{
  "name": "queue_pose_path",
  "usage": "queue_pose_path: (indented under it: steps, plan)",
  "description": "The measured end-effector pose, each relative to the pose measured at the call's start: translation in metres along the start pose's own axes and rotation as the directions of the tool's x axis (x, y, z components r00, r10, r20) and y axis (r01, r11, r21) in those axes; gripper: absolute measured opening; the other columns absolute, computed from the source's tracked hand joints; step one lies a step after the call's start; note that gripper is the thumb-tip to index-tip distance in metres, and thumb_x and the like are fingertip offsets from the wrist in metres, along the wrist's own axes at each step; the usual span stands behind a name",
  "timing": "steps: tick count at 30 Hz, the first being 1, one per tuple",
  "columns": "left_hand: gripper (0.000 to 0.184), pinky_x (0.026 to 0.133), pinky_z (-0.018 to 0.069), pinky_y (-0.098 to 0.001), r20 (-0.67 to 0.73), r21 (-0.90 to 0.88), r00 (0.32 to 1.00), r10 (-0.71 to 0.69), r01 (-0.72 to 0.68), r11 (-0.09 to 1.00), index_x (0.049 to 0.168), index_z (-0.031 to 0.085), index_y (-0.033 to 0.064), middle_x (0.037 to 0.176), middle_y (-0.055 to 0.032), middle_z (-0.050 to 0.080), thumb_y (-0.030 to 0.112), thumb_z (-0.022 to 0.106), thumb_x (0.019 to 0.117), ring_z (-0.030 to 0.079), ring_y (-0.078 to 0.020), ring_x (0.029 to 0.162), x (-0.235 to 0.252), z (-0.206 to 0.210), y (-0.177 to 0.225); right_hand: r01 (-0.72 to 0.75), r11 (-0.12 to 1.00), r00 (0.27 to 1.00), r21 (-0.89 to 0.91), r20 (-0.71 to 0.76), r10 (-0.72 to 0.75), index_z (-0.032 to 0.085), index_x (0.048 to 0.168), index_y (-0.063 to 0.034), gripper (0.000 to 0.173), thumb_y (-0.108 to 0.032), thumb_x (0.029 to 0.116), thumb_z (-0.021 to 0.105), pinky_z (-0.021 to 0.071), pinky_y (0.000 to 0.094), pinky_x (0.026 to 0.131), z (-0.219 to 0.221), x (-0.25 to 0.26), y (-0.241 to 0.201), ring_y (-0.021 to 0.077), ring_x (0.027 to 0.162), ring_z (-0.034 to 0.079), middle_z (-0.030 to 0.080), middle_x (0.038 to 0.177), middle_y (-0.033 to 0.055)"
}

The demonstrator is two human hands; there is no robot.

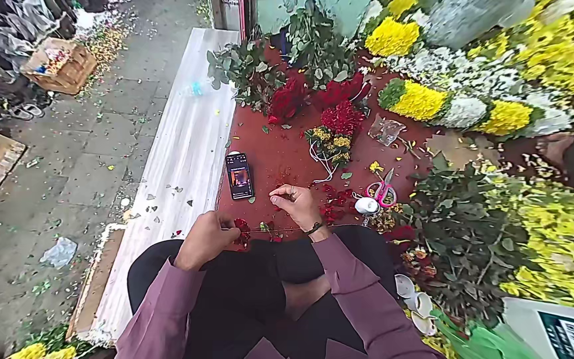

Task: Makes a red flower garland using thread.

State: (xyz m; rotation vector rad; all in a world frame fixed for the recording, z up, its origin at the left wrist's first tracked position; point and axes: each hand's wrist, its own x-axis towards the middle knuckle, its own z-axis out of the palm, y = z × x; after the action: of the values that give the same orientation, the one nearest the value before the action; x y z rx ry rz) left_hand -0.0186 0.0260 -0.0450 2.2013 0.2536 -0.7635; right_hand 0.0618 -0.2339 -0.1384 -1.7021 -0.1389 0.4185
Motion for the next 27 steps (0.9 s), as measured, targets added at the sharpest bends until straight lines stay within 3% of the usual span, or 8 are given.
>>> queue_pose_path:
  steps: [3,5,8,10,15,18,22,27]
  plan:
    - [0.015,0.060,0.0546,-0.0400,-0.016,-0.006,1.000,-0.004,0.004,1.000,0.086,0.075,0.0169,0.070,0.0035,0.070,0.031,0.072,0.0884,0.064,-0.0104,0.061,0.000,0.000,0.000,0.006,1.000,0.999,0.003,-0.044,-0.006,0.077,0.104,-0.0088,0.013,-0.012,0.0910,0.077,0.0607,0.0348,0.067,0.006,-0.004,-0.006,0.0159,0.072,0.068,0.075,0.093,0.0045]
    - [0.016,0.059,0.0538,-0.0390,-0.029,-0.018,1.000,-0.011,0.010,1.000,0.085,0.075,0.0168,0.070,0.0037,0.069,0.032,0.072,0.0882,0.063,-0.0100,0.060,0.000,0.000,0.001,0.024,0.999,0.999,0.034,-0.045,-0.022,0.072,0.112,-0.0081,0.025,-0.009,0.0879,0.079,0.0640,0.0372,0.070,0.009,-0.008,-0.011,0.0188,0.078,0.072,0.075,0.097,0.0059]
    - [0.018,0.060,0.0542,-0.0405,-0.039,-0.041,0.999,-0.038,0.036,0.999,0.086,0.076,0.0159,0.070,0.0029,0.069,0.034,0.073,0.0883,0.063,-0.0110,0.060,0.000,0.001,0.001,-0.009,0.984,1.000,0.179,-0.004,0.010,0.062,0.123,-0.0038,0.046,0.000,0.0816,0.082,0.0656,0.0417,0.071,0.017,-0.018,-0.026,0.0261,0.076,0.074,0.076,0.092,0.0122]
    - [0.020,0.062,0.0560,-0.0417,-0.026,-0.084,0.998,-0.050,0.048,0.995,0.089,0.076,0.0144,0.072,0.0015,0.070,0.033,0.071,0.0914,0.064,-0.0121,0.062,0.001,0.001,0.000,-0.082,0.960,0.996,0.269,0.065,0.066,0.059,0.124,-0.0019,0.049,0.000,0.0809,0.083,0.0654,0.0433,0.070,0.025,-0.028,-0.038,0.0295,0.074,0.075,0.075,0.088,0.0164]
    - [0.019,0.059,0.0565,-0.0279,0.071,-0.273,0.997,0.012,0.008,0.962,0.100,0.076,0.0077,0.071,0.0006,0.071,0.020,0.061,0.0999,0.065,-0.0081,0.058,-0.001,0.004,0.004,-0.199,0.921,0.969,0.334,0.206,0.134,0.057,0.122,0.0023,0.051,-0.001,0.0789,0.085,0.0626,0.0358,0.059,0.052,-0.052,-0.051,0.0255,0.065,0.073,0.075,0.084,0.0176]
    - [0.018,0.061,0.0581,-0.0268,0.123,-0.322,0.991,0.053,-0.011,0.947,0.108,0.075,0.0054,0.074,0.0002,0.072,0.015,0.064,0.0968,0.067,-0.0087,0.062,-0.003,0.003,0.008,-0.224,0.928,0.972,0.296,0.139,0.191,0.058,0.120,0.0015,0.053,-0.003,0.0762,0.088,0.0598,0.0331,0.050,0.060,-0.052,-0.044,0.0241,0.058,0.070,0.074,0.082,0.0162]
    - [0.018,0.063,0.0598,-0.0269,0.154,-0.303,0.981,0.121,-0.069,0.950,0.104,0.076,0.0064,0.078,0.0006,0.074,0.022,0.072,0.0950,0.068,-0.0080,0.064,-0.002,0.002,0.007,-0.254,0.945,0.965,0.205,0.124,0.233,0.058,0.124,-0.0021,0.059,-0.012,0.0751,0.091,0.0587,0.0326,0.049,0.056,-0.047,-0.040,0.0213,0.053,0.067,0.071,0.074,0.0126]
    - [0.014,0.062,0.0577,-0.0261,0.189,-0.284,0.969,0.157,-0.099,0.954,0.098,0.077,0.0084,0.074,0.0014,0.072,0.021,0.072,0.0959,0.066,-0.0066,0.061,0.001,0.002,0.004,-0.285,0.957,0.925,0.051,0.277,0.261,0.056,0.134,-0.0074,0.083,-0.032,0.0667,0.097,0.0475,0.0268,0.053,0.040,-0.039,-0.027,0.0085,0.049,0.048,0.053,0.060,-0.0017]
